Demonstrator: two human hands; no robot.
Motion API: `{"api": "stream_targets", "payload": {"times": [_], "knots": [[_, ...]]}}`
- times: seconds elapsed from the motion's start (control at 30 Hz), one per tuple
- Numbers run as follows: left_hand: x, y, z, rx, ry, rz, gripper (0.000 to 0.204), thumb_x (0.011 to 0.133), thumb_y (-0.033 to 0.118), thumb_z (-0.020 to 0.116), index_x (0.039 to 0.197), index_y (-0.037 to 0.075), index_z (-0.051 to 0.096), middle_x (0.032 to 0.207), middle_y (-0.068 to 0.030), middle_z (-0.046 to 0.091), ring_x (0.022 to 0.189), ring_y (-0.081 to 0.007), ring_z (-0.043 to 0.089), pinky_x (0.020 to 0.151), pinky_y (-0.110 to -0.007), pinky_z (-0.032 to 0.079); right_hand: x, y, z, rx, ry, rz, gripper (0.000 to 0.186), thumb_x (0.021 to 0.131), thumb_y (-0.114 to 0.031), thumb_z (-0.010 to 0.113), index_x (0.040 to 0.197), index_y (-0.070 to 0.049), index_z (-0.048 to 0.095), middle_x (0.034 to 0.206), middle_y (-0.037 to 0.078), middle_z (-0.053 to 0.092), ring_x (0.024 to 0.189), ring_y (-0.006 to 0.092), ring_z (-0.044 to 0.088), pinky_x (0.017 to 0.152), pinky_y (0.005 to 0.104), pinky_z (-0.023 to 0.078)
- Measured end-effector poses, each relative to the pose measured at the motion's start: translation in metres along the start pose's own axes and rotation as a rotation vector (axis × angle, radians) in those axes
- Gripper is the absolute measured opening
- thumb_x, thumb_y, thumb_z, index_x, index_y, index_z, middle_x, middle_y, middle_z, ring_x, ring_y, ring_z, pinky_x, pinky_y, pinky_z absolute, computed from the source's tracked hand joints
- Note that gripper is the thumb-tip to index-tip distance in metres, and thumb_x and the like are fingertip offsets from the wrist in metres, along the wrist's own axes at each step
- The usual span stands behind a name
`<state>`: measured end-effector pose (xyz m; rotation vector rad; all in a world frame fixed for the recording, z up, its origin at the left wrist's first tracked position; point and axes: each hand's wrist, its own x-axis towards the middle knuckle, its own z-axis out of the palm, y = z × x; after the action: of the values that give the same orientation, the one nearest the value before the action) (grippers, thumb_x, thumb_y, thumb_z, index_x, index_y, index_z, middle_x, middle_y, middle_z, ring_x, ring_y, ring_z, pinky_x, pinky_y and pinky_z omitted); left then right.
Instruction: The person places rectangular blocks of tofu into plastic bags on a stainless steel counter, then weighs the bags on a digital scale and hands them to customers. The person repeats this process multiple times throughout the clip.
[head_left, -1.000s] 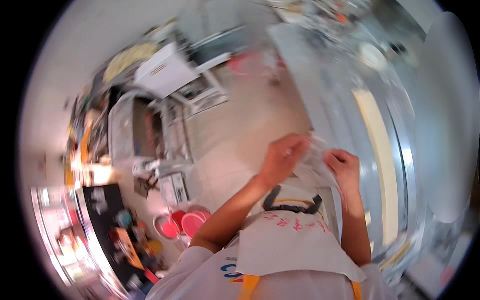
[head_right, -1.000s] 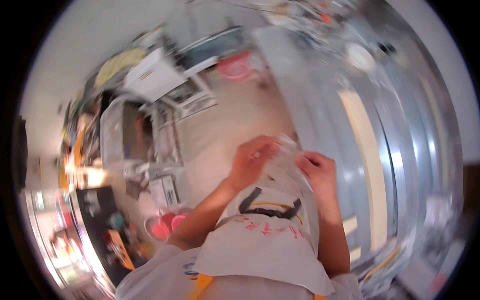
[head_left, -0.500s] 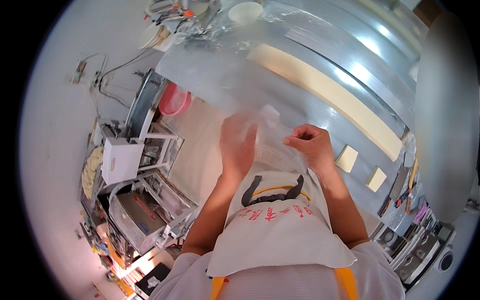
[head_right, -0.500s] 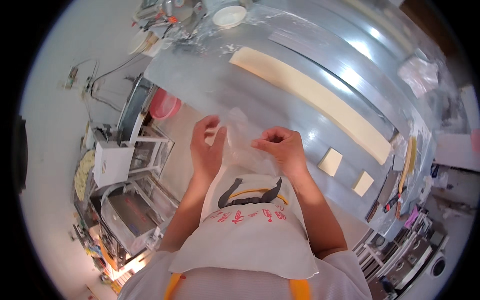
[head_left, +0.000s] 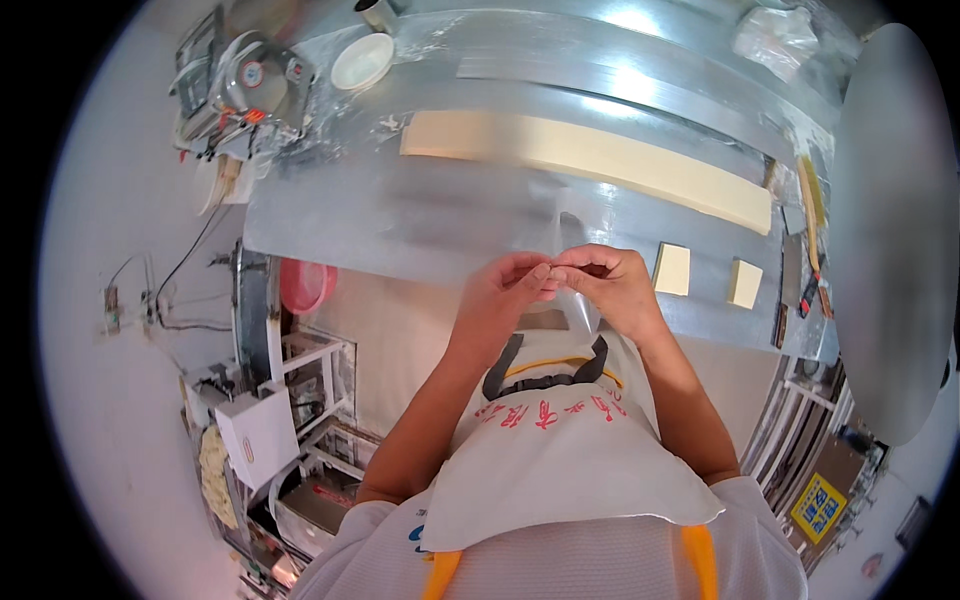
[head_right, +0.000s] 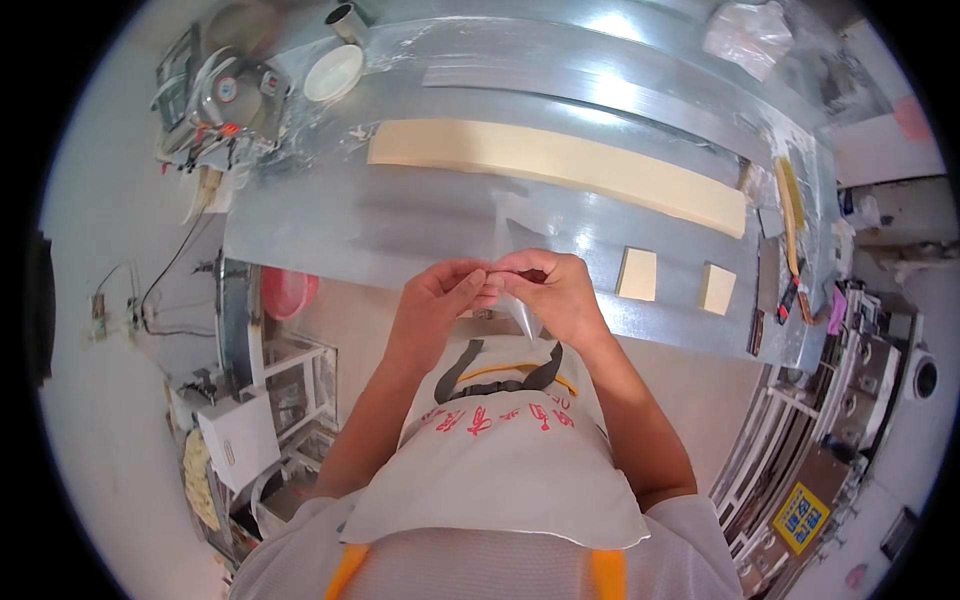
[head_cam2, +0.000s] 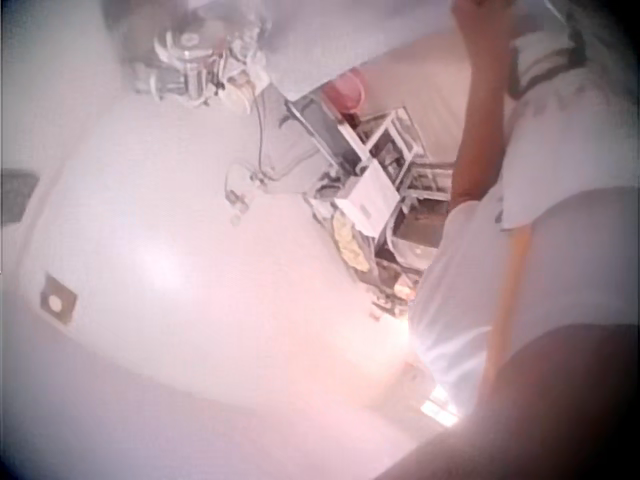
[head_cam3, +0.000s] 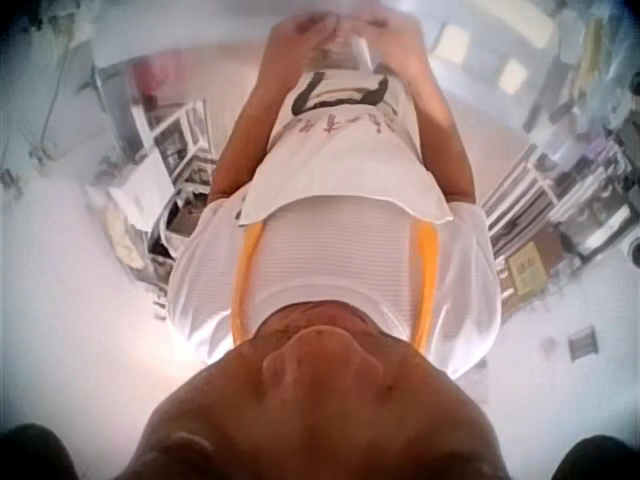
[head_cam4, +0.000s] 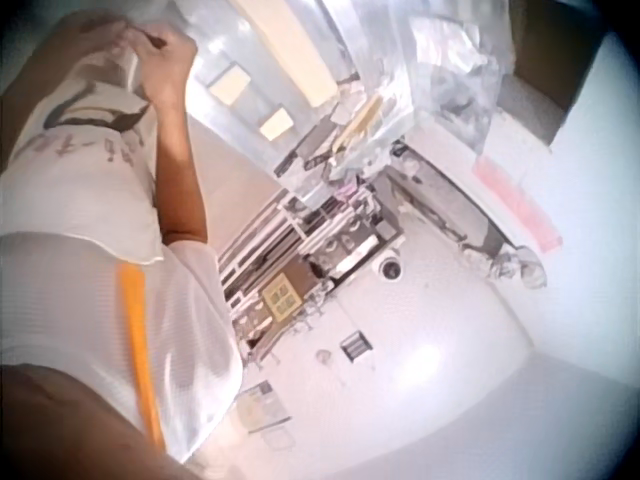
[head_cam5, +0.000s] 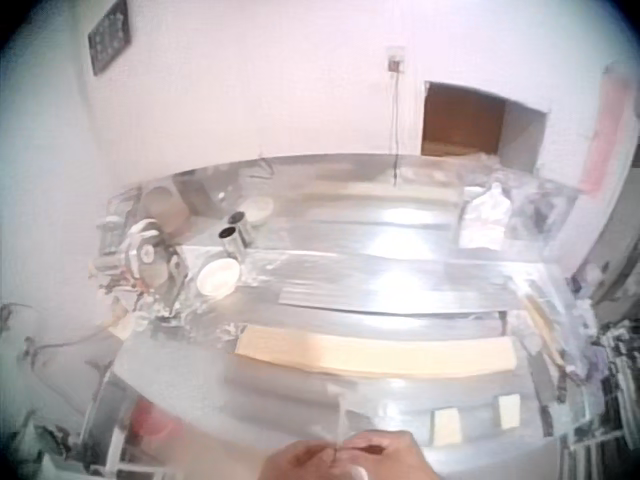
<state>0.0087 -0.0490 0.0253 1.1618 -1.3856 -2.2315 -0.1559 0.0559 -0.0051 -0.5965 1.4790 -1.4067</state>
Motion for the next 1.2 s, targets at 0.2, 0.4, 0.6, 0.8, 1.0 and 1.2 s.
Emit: {"api": "stream_targets", "payload": {"times": [0.2,0.4,0.6,0.8,1.0,1.2], "knots": [[0.024,0.007,-0.034,-0.005,-0.173,-0.007,0.029,0.104,0.014,0.068,0.125,-0.007,0.068,0.112,-0.0145,0.075,0.103,-0.0207,0.073,0.096,-0.035,0.06,0.004,-0.006,0.03,-0.15,0.187,0.085,0.012,0.091,-0.007,0.083,0.097,0.003,0.081,0.085,0.007,0.077,0.079,0.0113,0.07,0.072,0.0263,0.056],[0.038,-0.003,-0.057,0.0,-0.262,-0.024,0.026,0.101,0.011,0.073,0.12,-0.006,0.071,0.111,-0.013,0.075,0.101,-0.0192,0.073,0.093,-0.034,0.061,0.003,0.002,0.048,-0.247,0.277,0.109,0.014,0.084,-0.008,0.087,0.091,0.002,0.081,0.078,0.008,0.076,0.07,0.0108,0.067,0.064,0.0266,0.053],[0.039,-0.002,-0.056,0.134,-0.253,0.029,0.023,0.1,0.012,0.074,0.112,-0.007,0.073,0.101,-0.0123,0.076,0.092,-0.0176,0.074,0.086,-0.031,0.061,-0.001,0.006,0.06,-0.378,0.328,0.099,0.015,0.086,-0.011,0.086,0.091,0.001,0.08,0.079,0.008,0.077,0.07,0.0111,0.068,0.065,0.0285,0.055],[0.046,-0.019,-0.058,0.173,-0.203,0.052,0.016,0.101,0.009,0.073,0.107,-0.006,0.075,0.098,-0.0109,0.076,0.087,-0.0171,0.074,0.083,-0.031,0.062,-0.01,0.003,0.059,-0.344,0.271,0.086,0.009,0.092,-0.003,0.081,0.098,0.004,0.08,0.086,0.006,0.078,0.078,0.0101,0.071,0.072,0.0256,0.057],[0.043,-0.018,-0.051,0.177,-0.232,0.033,0.018,0.102,0.01,0.071,0.108,-0.006,0.075,0.099,-0.0109,0.076,0.088,-0.018,0.074,0.084,-0.031,0.062,-0.015,0.012,0.046,-0.169,0.305,0.135,0.009,0.092,-0.002,0.081,0.097,0.006,0.08,0.086,0.008,0.078,0.078,0.0115,0.071,0.072,0.0261,0.057],[0.039,-0.02,-0.04,0.164,-0.246,0.053,0.022,0.106,0.012,0.066,0.117,-0.006,0.071,0.105,-0.0119,0.075,0.093,-0.0182,0.074,0.086,-0.032,0.063,-0.017,0.01,0.037,-0.175,0.308,0.152,0.008,0.09,-0.002,0.082,0.094,0.005,0.08,0.083,0.007,0.077,0.075,0.01,0.068,0.069,0.025,0.055]]}}
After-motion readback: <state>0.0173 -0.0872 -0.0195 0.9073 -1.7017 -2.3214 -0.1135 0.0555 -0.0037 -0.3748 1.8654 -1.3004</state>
